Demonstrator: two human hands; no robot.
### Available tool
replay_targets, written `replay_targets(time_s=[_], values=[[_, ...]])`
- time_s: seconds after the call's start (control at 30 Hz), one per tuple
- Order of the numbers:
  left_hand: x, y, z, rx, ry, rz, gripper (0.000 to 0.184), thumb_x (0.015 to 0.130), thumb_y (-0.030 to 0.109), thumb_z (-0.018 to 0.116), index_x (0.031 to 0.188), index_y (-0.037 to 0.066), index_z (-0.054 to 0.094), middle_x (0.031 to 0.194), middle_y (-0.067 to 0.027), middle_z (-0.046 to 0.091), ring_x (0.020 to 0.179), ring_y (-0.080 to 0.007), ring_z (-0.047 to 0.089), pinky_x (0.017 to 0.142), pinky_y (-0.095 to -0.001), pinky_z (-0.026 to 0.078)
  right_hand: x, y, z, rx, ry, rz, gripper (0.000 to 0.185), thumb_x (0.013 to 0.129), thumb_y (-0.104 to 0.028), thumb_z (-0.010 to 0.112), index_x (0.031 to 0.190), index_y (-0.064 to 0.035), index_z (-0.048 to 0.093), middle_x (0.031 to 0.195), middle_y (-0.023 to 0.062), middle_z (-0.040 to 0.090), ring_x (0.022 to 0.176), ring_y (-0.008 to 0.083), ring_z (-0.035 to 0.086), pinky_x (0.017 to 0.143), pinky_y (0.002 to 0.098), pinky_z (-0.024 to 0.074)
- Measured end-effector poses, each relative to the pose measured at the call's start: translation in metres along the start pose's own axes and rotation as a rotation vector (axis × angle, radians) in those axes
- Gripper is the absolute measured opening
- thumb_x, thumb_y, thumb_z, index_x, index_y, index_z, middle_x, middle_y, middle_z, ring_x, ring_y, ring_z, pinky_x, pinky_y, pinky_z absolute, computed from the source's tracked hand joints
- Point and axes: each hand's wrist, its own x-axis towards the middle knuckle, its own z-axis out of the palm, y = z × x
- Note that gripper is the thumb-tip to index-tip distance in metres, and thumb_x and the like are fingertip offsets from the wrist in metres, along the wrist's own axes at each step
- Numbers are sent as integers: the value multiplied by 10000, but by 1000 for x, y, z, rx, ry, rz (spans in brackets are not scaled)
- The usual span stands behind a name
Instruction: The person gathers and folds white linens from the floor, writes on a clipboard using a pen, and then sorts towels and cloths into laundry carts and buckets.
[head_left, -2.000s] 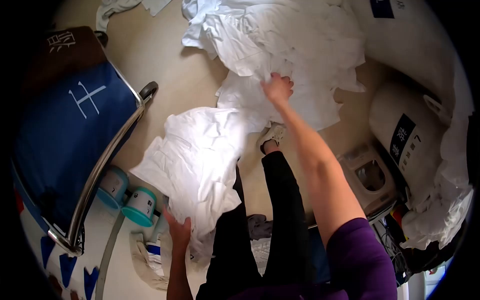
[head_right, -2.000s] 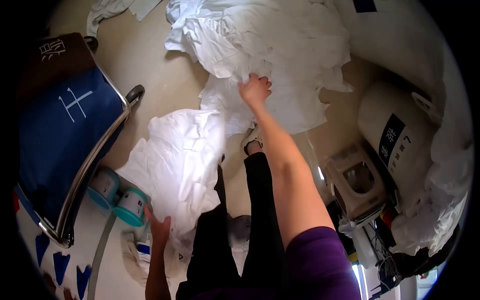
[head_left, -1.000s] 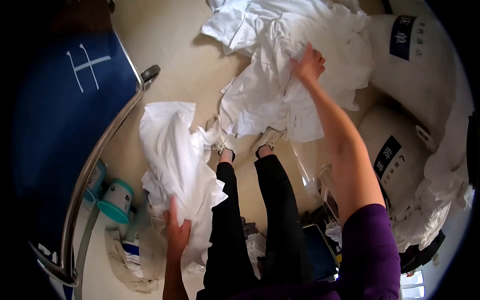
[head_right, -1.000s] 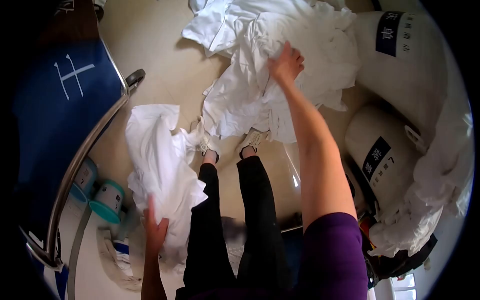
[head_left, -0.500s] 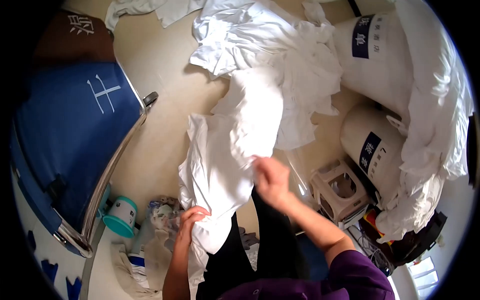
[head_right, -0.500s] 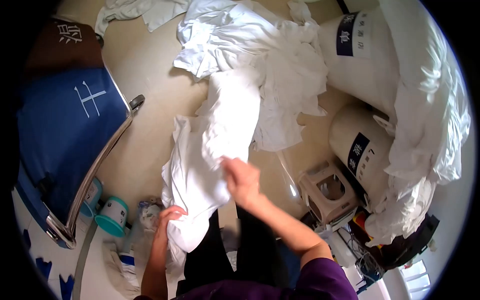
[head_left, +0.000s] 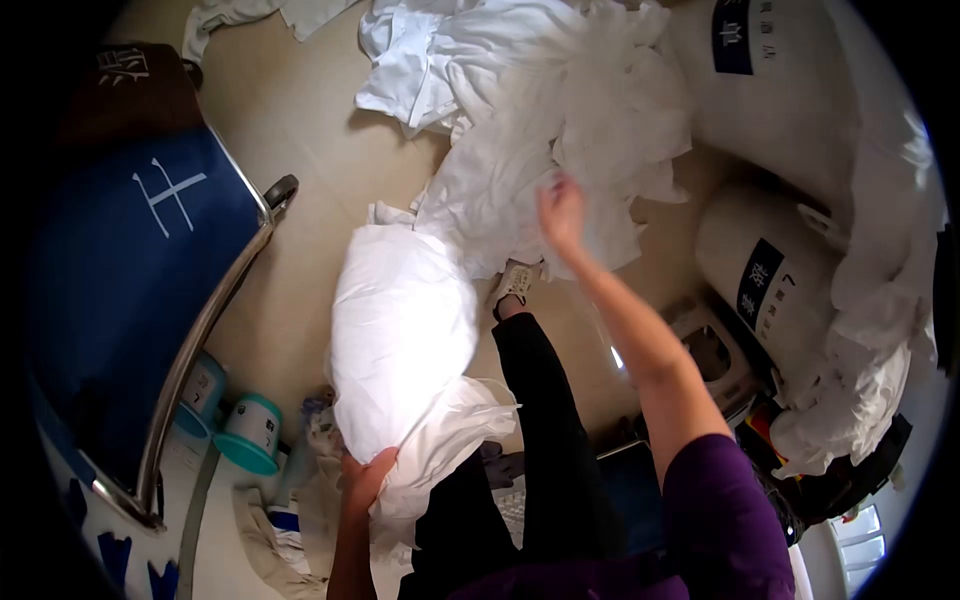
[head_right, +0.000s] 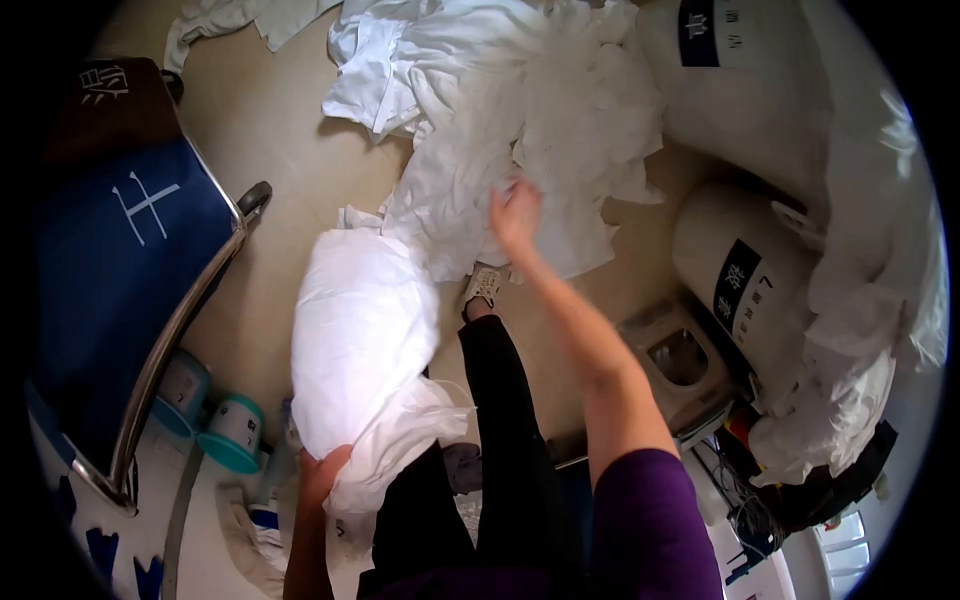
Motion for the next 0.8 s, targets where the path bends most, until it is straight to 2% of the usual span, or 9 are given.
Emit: replay_targets(time_s=[0.03, 0.1, 0.23, 0.37, 0.4, 0.47, 0.57, 0.73, 0.8], values=[[2, -7, 1, 17, 22, 74, 522, 729, 125, 795, 1168, -89, 611, 1091, -167, 676, 952, -257, 659, 815, -350, 530, 29, 15, 16, -211, 58, 195, 490, 828, -372, 692, 1186, -56, 584, 1014, 177, 640, 1120, 333, 544, 973, 506, 407], [1, 2, 9, -18, -13, 36, 528, 745, 128, 787, 1187, -86, 594, 1098, -160, 673, 961, -246, 655, 836, -343, 518, 79, 25, 33, -423, 3, 667, 474, 814, -387, 689, 1137, -47, 625, 1048, 177, 642, 1179, 343, 514, 985, 538, 403], [2, -6, 16, -67, -21, -16, 522, 766, 129, 778, 1201, -82, 582, 1094, -146, 672, 946, -231, 654, 844, -325, 510, 78, 55, 17, -85, -216, 732, 394, 824, -357, 671, 1028, -20, 658, 1025, 194, 645, 1117, 356, 556, 924, 508, 442], [-10, 23, 33, -209, -68, -22, 545, 780, 156, 763, 1233, -79, 575, 1157, -158, 649, 1024, -220, 627, 902, -319, 479, -46, -20, -58, 314, -117, -127, 115, 752, -73, 666, 798, -8, 583, 804, 213, 587, 820, 387, 561, 736, 469, 447], [-18, 41, 37, -289, -138, -105, 567, 825, 198, 751, 1278, -75, 545, 1202, -144, 629, 1072, -210, 605, 928, -329, 468, -82, -51, -93, 294, -417, -289, 146, 735, -100, 675, 833, -27, 594, 830, 188, 576, 858, 382, 550, 763, 470, 428], [-22, 46, 41, -383, -158, -171, 565, 854, 223, 736, 1293, -70, 533, 1215, -131, 623, 1076, -206, 602, 925, -332, 470, -161, -134, -152, 209, -586, -583, 229, 689, -42, 604, 918, -25, 596, 1016, 170, 543, 1026, 381, 499, 905, 509, 359], [-12, 22, 38, -655, -268, -300, 539, 949, 338, 640, 1314, -38, 515, 1221, -72, 611, 1057, -173, 587, 913, -311, 461, -267, -200, -179, 593, -868, -707, 245, 702, -48, 597, 937, 19, 601, 1028, 184, 538, 1068, 367, 486, 936, 484, 379], [-18, 8, 10, -335, -220, -296, 307, 889, 222, 649, 1076, -18, 689, 1033, -78, 684, 935, -184, 631, 872, -328, 486, -261, -224, -165, 960, -1108, -656, 161, 741, -59, 611, 893, -12, 635, 864, 153, 594, 886, 331, 577, 833, 430, 467], [-15, -10, 3, -219, -207, -287, 301, 887, 217, 636, 1067, -18, 693, 1030, -83, 687, 938, -190, 634, 875, -330, 487, -219, -210, -142, 1019, -1064, -458, 113, 834, -96, 598, 878, 0, 639, 902, 171, 640, 901, 339, 627, 781, 419, 494]])
